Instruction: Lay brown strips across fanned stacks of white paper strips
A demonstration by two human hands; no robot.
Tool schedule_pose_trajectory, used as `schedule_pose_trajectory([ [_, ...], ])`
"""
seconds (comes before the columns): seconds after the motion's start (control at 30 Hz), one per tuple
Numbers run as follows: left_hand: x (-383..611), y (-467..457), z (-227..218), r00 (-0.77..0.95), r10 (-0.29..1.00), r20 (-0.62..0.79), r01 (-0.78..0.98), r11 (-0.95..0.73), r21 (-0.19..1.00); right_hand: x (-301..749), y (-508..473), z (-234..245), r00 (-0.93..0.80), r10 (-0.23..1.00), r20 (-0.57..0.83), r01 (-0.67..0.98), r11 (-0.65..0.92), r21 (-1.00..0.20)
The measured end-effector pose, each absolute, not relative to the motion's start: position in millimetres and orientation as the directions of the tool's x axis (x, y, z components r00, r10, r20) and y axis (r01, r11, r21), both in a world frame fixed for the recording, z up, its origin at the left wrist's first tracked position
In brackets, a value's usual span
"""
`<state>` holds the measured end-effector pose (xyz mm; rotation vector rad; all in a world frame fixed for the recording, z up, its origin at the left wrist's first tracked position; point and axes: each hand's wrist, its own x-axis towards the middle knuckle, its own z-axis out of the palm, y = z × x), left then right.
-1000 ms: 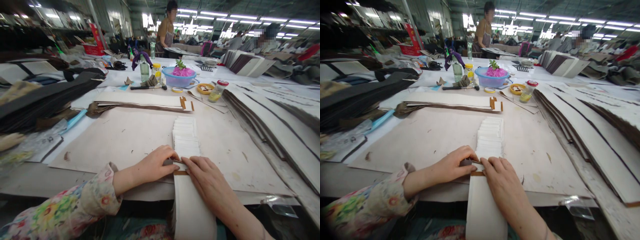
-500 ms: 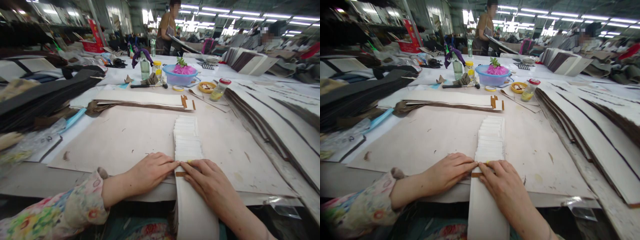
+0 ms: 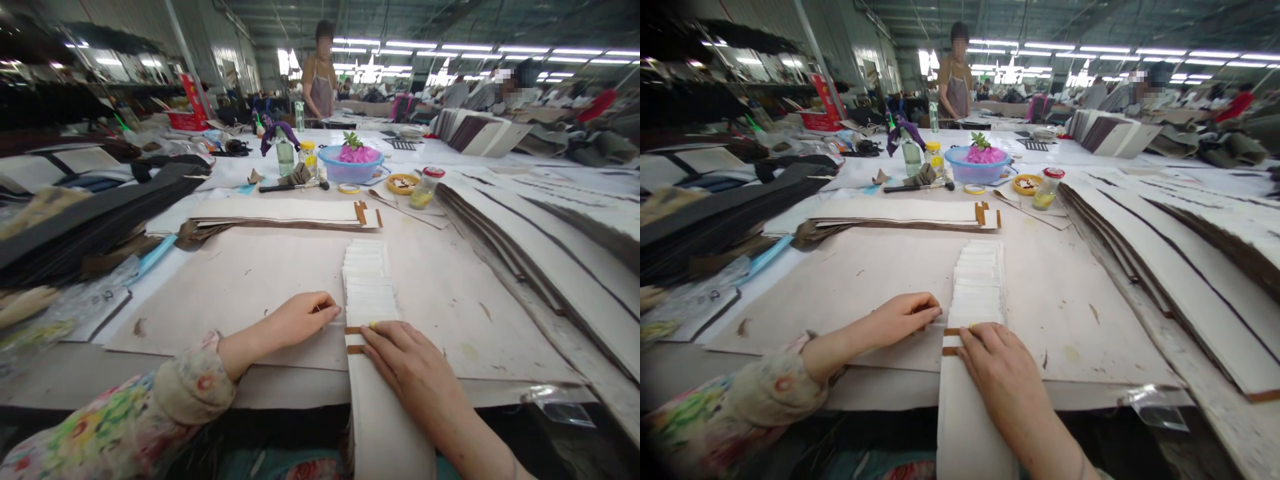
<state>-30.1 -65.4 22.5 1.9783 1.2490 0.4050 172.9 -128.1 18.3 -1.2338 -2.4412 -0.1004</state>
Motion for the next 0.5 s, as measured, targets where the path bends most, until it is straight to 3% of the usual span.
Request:
schedule_pose_trajectory([
  [0.2,-10,-50,18,0.491,0.865,-0.102,0.579,-0.236,0.78,168,-131,17,-0.475,0.779,0.409,0.823,0.558,-0.108],
  [0.4,0,-58,35,0.547,0.837,0.015,0.484,-0.331,0.81,168,-133,15,-0.442,0.756,0.484,0.82,0.559,-0.124],
  [0.5,1,-60,42,0.584,0.809,-0.063,0.358,-0.188,0.915,169,-136,13,-0.424,0.727,0.54,0.814,0.567,-0.124],
])
